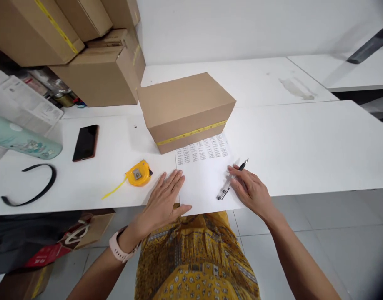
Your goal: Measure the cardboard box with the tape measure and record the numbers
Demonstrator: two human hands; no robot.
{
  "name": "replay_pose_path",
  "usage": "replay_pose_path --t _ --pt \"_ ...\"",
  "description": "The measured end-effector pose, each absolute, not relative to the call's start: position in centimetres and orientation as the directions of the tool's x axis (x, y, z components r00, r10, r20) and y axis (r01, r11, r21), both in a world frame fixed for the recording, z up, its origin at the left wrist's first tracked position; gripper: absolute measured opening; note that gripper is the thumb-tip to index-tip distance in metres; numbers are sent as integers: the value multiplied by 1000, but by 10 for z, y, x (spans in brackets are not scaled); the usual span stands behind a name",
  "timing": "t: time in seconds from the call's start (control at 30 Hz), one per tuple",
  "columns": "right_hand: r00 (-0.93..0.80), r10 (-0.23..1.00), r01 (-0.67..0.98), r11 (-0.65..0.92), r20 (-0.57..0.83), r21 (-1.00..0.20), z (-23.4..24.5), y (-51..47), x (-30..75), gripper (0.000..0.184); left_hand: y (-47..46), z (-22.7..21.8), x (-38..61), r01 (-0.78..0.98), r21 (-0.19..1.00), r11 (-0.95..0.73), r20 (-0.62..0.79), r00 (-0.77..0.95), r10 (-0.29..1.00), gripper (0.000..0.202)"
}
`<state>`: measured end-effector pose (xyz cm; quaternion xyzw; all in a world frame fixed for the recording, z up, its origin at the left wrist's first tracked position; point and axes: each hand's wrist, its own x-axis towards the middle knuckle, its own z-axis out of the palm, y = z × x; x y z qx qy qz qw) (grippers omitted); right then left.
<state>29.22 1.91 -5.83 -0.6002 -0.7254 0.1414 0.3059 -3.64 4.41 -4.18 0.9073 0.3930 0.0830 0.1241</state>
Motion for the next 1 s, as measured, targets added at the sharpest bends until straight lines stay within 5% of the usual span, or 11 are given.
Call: replay_pose_path --t 0.2,0.3,0.4,0.5,0.6,1.0 --pt "10 953 816 167 302 -554 -60 13 322 17 59 -32 2 656 312 -687 71 705 705 79" --pt "14 948 833 165 319 -529 -62 13 330 15 80 1 19 657 266 -705 325 628 707 58" --pt "-20 936 851 200 351 -485 -64 13 332 15 122 39 28 768 243 -593 510 419 751 69" --pt "-46 923 864 229 383 -448 -67 11 332 14 167 56 26 814 284 -507 472 342 813 83" --pt "-79 910 868 263 406 -421 -69 11 335 12 197 54 15 804 306 -509 400 377 835 72" --pt "-97 896 831 312 433 -461 -66 24 342 11 213 52 33 627 325 -708 428 571 701 60"
